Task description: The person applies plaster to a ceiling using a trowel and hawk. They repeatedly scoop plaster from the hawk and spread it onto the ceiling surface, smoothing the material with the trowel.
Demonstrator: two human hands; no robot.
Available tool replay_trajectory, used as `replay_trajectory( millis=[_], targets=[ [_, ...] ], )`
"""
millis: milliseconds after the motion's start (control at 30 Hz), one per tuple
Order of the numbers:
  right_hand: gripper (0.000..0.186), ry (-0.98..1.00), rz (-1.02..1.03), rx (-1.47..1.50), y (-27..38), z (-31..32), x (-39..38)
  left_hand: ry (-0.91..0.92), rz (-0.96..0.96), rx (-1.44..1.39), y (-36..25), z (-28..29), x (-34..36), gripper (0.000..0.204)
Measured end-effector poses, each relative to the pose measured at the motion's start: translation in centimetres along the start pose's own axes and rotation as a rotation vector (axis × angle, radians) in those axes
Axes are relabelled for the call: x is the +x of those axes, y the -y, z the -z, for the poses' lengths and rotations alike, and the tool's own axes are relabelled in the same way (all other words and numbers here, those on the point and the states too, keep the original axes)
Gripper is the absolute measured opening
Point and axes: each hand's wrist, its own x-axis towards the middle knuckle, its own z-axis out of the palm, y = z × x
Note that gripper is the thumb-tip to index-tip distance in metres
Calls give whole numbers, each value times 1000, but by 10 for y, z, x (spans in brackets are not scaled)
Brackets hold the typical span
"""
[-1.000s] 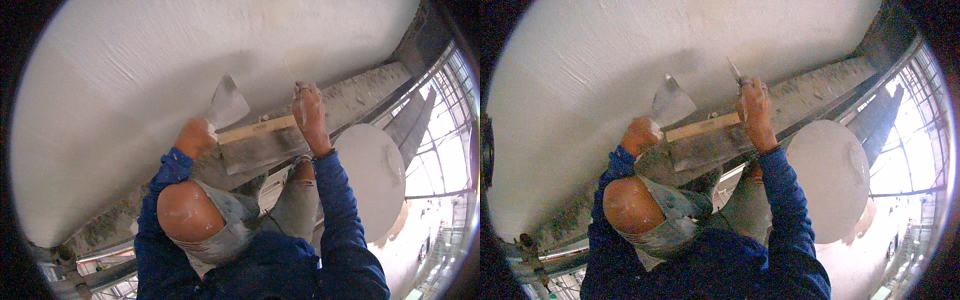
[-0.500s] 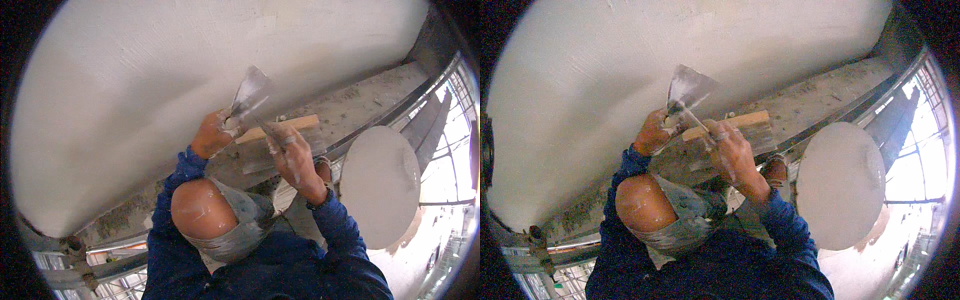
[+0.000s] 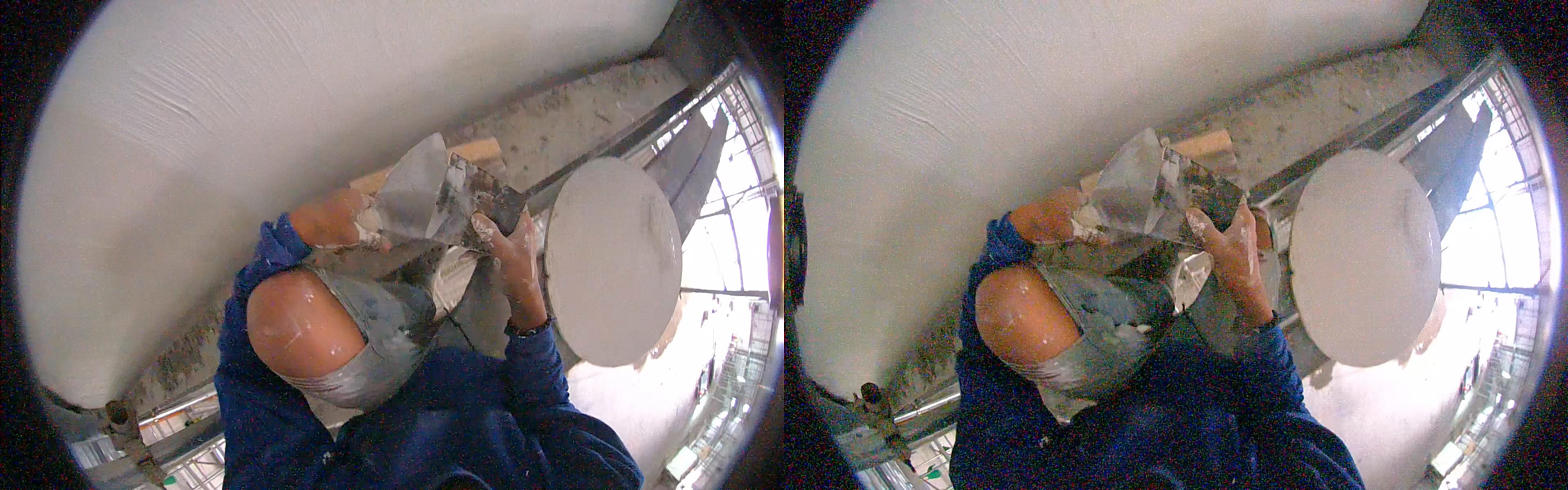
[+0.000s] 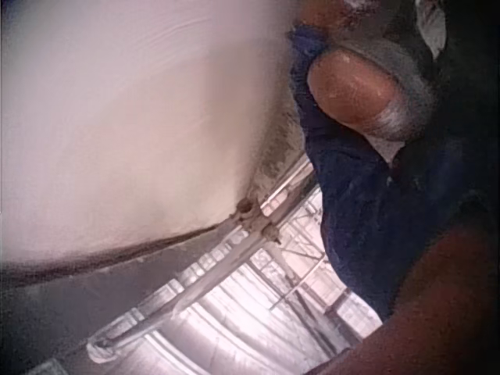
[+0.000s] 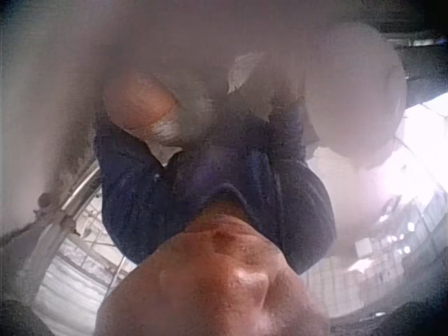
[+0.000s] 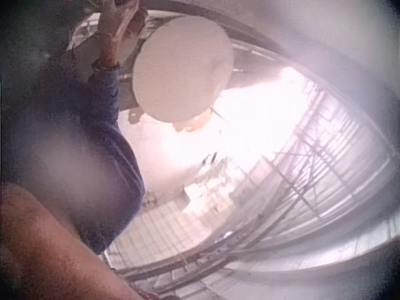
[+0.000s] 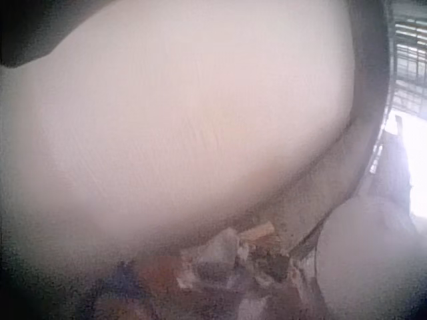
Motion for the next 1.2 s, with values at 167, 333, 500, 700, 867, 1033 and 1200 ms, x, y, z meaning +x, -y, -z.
replay_trajectory(
  millis=[167,333,500,700,867,1033,1200],
  targets=[
    [41,-87,-67,-47,13,-10,-35,228,172,91,-17,8,-11,40],
    [46,-169,53,-248,8,-21,-38,263,196,-19,-6,-2,-14,42],
    [49,-125,137,-247,9,-35,-37,316,84,44,-14,-4,-1,43],
    [49,-203,-24,-348,13,-28,-43,427,347,-102,-23,-6,-4,34],
    [66,-134,-137,-239,-11,3,-39,518,416,-203,-10,-19,1,32],
    [66,-144,30,-802,-60,15,-54,572,626,-184,-25,-20,7,35],
    [43,-115,-68,-604,-79,15,-60,516,503,453,-24,-8,-5,48]
  ],
)
